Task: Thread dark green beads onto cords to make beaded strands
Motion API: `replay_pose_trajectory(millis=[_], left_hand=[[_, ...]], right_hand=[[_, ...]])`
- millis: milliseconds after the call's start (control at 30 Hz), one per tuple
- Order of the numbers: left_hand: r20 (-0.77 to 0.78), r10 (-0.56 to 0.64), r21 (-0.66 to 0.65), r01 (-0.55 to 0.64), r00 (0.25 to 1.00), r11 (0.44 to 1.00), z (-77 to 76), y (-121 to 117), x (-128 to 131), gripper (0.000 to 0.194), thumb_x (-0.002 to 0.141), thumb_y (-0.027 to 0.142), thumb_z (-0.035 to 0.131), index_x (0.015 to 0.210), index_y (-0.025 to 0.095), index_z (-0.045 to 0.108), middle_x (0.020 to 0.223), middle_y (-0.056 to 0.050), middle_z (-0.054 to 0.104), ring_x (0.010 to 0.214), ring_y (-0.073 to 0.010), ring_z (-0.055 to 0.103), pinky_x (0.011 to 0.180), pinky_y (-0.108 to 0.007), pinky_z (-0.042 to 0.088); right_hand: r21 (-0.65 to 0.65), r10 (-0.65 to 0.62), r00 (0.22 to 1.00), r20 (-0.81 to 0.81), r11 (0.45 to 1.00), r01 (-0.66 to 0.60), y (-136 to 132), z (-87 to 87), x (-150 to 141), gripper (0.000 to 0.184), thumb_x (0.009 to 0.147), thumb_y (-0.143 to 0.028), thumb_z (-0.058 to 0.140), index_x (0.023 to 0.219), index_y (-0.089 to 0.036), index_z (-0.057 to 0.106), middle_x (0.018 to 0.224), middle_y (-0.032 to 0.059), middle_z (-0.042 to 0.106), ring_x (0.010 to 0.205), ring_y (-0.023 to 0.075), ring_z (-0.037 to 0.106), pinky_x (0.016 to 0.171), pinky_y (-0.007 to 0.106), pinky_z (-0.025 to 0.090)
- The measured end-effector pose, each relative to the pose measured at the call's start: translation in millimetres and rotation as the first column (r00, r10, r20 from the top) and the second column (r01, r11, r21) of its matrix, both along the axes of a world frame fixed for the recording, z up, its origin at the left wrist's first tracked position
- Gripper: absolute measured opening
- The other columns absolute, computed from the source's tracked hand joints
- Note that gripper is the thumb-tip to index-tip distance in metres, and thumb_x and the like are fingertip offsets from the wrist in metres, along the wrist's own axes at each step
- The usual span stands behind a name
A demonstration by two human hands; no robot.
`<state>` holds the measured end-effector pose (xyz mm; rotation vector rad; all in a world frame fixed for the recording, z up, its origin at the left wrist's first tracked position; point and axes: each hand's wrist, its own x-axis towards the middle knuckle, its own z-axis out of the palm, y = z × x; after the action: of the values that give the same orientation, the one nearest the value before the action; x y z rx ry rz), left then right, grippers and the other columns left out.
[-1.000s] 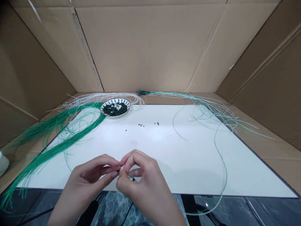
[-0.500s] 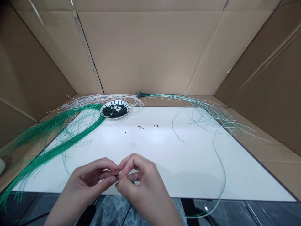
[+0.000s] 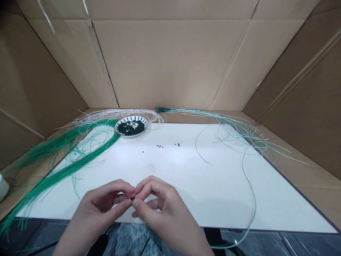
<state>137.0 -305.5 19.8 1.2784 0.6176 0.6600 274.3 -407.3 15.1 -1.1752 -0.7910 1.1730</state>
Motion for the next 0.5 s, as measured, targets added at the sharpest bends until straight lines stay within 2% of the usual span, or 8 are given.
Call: replay_pose_trajectory(millis=[67, 167, 333, 500], left_hand=[[0.010, 0.013, -0.022, -0.012, 1.000, 1.000, 0.4, 0, 1, 0.015, 0.070, 0.012, 0.088, 0.076, 0.026, 0.087, 0.075, 0.001, 0.078, 0.073, -0.0143, 0.073, 0.068, -0.016, 0.059], [0.031, 0.011, -0.071, -0.009, 0.999, 0.997, 0.4, 1, 3, 0.017, 0.067, 0.010, 0.089, 0.075, 0.026, 0.087, 0.074, 0.002, 0.077, 0.071, -0.0132, 0.071, 0.064, -0.016, 0.056], [-0.016, 0.007, -0.161, -0.010, 1.000, 0.987, -3.2, 5, 4, 0.017, 0.065, 0.012, 0.091, 0.077, 0.024, 0.087, 0.073, 0.002, 0.080, 0.065, -0.0114, 0.071, 0.063, -0.016, 0.055], [-0.040, 0.020, -0.146, -0.026, 0.999, 0.989, -6.4, 8, 3, 0.019, 0.065, 0.014, 0.092, 0.080, 0.024, 0.085, 0.072, 0.003, 0.080, 0.068, -0.0109, 0.071, 0.065, -0.015, 0.054]], right_hand=[[0.002, 0.019, 0.999, -0.047, 1.000, -0.019, 0, -1.6, 2, 0.034, 0.087, -0.046, 0.081, 0.075, -0.019, 0.065, 0.102, 0.0039, 0.062, 0.086, 0.0157, 0.065, 0.079, 0.029, 0.058], [0.001, -0.052, 0.998, -0.020, 0.999, 0.052, 1, -6.3, 2, 0.038, 0.084, -0.053, 0.083, 0.073, -0.019, 0.070, 0.093, 0.0020, 0.065, 0.081, 0.0142, 0.066, 0.076, 0.027, 0.058], [0.024, -0.156, 0.988, 0.023, 0.988, 0.155, 3, -18.0, -1, 0.033, 0.085, -0.049, 0.084, 0.072, -0.020, 0.073, 0.085, 0.0012, 0.069, 0.071, 0.0122, 0.067, 0.069, 0.025, 0.056], [0.041, -0.171, 0.985, 0.039, 0.985, 0.169, 1, -22.5, 0, 0.027, 0.085, -0.041, 0.083, 0.072, -0.020, 0.074, 0.084, 0.0017, 0.069, 0.074, 0.0134, 0.067, 0.069, 0.024, 0.059]])
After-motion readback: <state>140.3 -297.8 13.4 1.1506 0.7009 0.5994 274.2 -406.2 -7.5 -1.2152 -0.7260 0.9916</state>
